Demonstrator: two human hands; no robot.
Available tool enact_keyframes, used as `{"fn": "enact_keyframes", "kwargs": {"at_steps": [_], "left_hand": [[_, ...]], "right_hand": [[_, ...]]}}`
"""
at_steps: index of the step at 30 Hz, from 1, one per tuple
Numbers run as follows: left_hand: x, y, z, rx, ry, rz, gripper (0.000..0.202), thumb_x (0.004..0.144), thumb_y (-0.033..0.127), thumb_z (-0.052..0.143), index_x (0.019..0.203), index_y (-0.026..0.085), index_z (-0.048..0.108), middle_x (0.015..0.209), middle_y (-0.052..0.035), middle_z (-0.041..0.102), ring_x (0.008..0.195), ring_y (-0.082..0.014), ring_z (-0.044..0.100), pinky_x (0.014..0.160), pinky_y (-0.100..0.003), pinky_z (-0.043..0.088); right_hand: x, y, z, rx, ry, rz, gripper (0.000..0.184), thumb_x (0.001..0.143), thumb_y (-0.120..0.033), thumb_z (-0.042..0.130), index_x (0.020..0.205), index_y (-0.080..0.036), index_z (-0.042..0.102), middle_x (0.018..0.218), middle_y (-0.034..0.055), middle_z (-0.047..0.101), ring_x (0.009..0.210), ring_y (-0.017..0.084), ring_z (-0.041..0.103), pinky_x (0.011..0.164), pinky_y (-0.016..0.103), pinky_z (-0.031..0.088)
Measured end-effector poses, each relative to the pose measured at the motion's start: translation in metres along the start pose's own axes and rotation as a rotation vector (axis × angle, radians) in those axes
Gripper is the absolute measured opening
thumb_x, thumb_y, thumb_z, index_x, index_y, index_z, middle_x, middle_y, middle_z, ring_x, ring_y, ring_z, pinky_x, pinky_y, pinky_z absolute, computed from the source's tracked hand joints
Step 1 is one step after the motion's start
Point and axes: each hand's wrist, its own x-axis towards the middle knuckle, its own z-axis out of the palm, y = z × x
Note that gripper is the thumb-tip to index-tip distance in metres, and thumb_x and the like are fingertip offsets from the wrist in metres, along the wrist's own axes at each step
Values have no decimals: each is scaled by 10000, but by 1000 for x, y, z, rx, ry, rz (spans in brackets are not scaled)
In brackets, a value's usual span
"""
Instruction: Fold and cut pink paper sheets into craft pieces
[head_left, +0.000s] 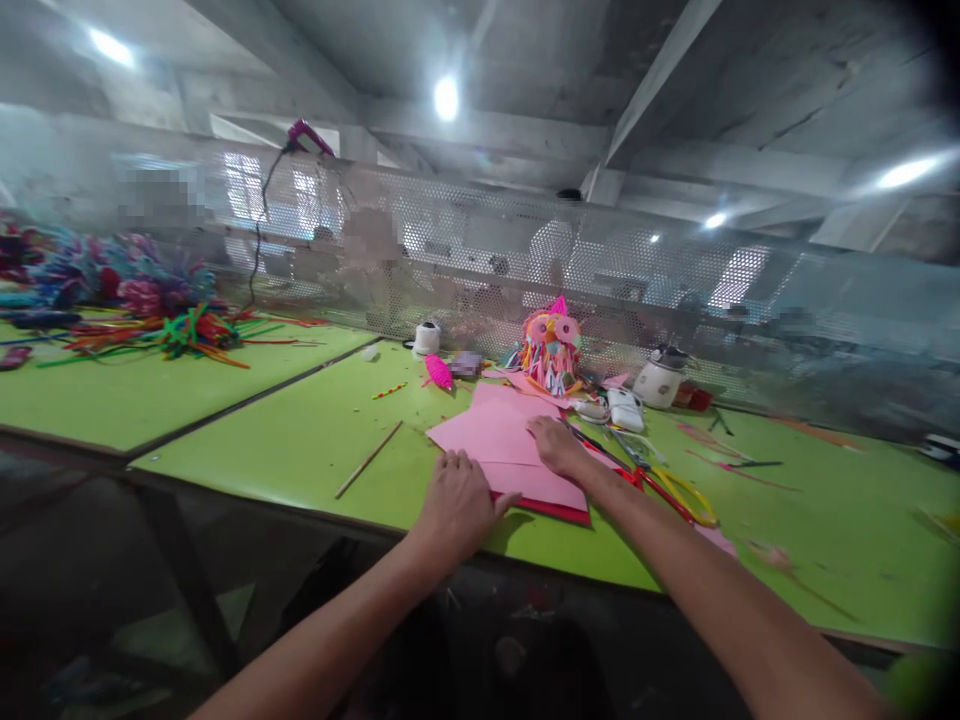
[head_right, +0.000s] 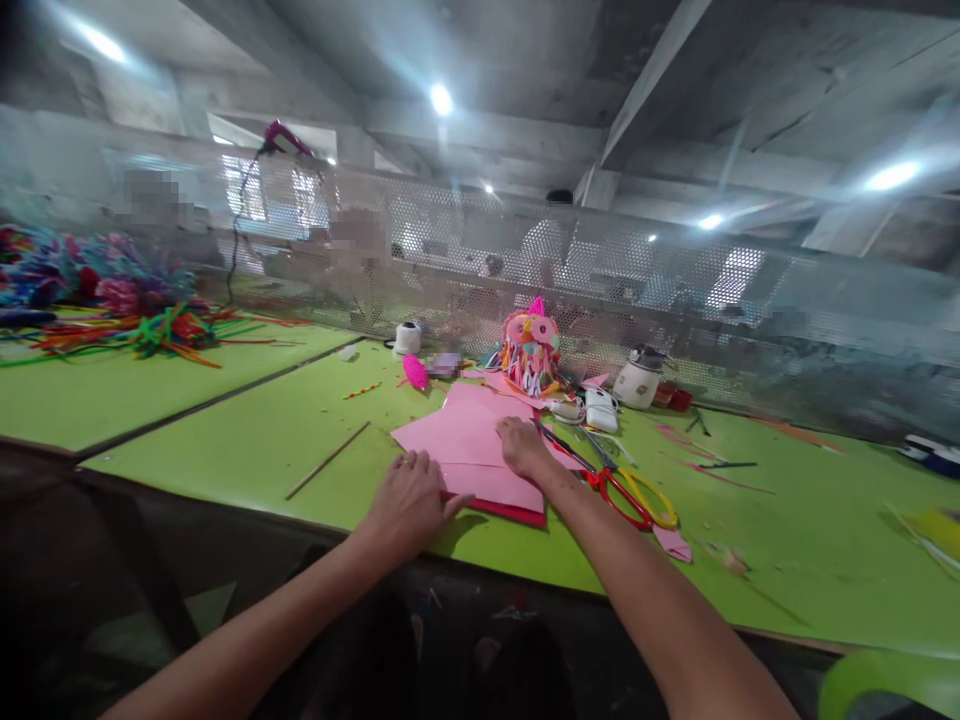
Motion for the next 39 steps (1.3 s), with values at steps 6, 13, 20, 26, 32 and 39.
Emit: {"fn": "enact_keyframes", "kwargs": {"at_steps": [6, 13, 20, 26, 32, 39], "left_hand": [[-5, -5, 0, -65, 48, -70, 726, 896, 659, 293, 989, 43, 666, 1078, -250, 630, 1065, -377, 555, 928, -494, 369], [-6, -12, 3, -46, 76, -61, 688, 902, 626, 348, 1166, 46, 605, 1142, -232, 629, 1199, -420, 472, 982, -543, 326], [-13, -21, 1, -62, 133, -48, 527, 920, 570, 385, 1029, 136, 663, 1109, -168, 638, 1238, -400, 443, 979, -546, 346], [-9, -24, 0, -58, 74, -41, 549, 931, 556, 362, 953, 91, 653, 986, -184, 643, 1010, -337, 579, 865, -464, 437], [-10, -31, 4, -80, 81, -74, 528, 929, 545, 379, 957, 92, 649, 1070, -190, 630, 1105, -345, 546, 915, -463, 439], [15, -16, -8, -100, 219, 29, 569, 920, 471, 446, 1261, 22, 526, 1391, -242, 461, 1343, -351, 354, 1073, -462, 341]], "right_hand": [[-1, -3, -2, 0, 4, 13, 329, 930, -102, 350, 1145, -120, 598, 1171, 127, 624, 1093, 208, 535, 937, 324, 375], [-2, -5, -5, 1, -4, 21, 318, 927, -107, 349, 1127, -119, 596, 1169, 132, 615, 1076, 208, 528, 930, 323, 372], [0, -3, -3, 23, -24, 32, 315, 917, -96, 347, 1113, -128, 592, 1172, 124, 611, 1083, 208, 518, 938, 319, 355], [0, -4, -3, 44, -27, 36, 307, 920, -105, 349, 1106, -130, 592, 1181, 127, 608, 1086, 209, 508, 931, 324, 355], [1, -5, -3, 62, -30, 59, 325, 932, -120, 343, 1144, -133, 588, 1231, 123, 589, 1130, 209, 489, 934, 322, 350], [-1, -15, -8, 55, -27, 130, 346, 896, -68, 367, 1149, -126, 595, 1188, 126, 623, 1107, 210, 513, 937, 330, 350]]}}
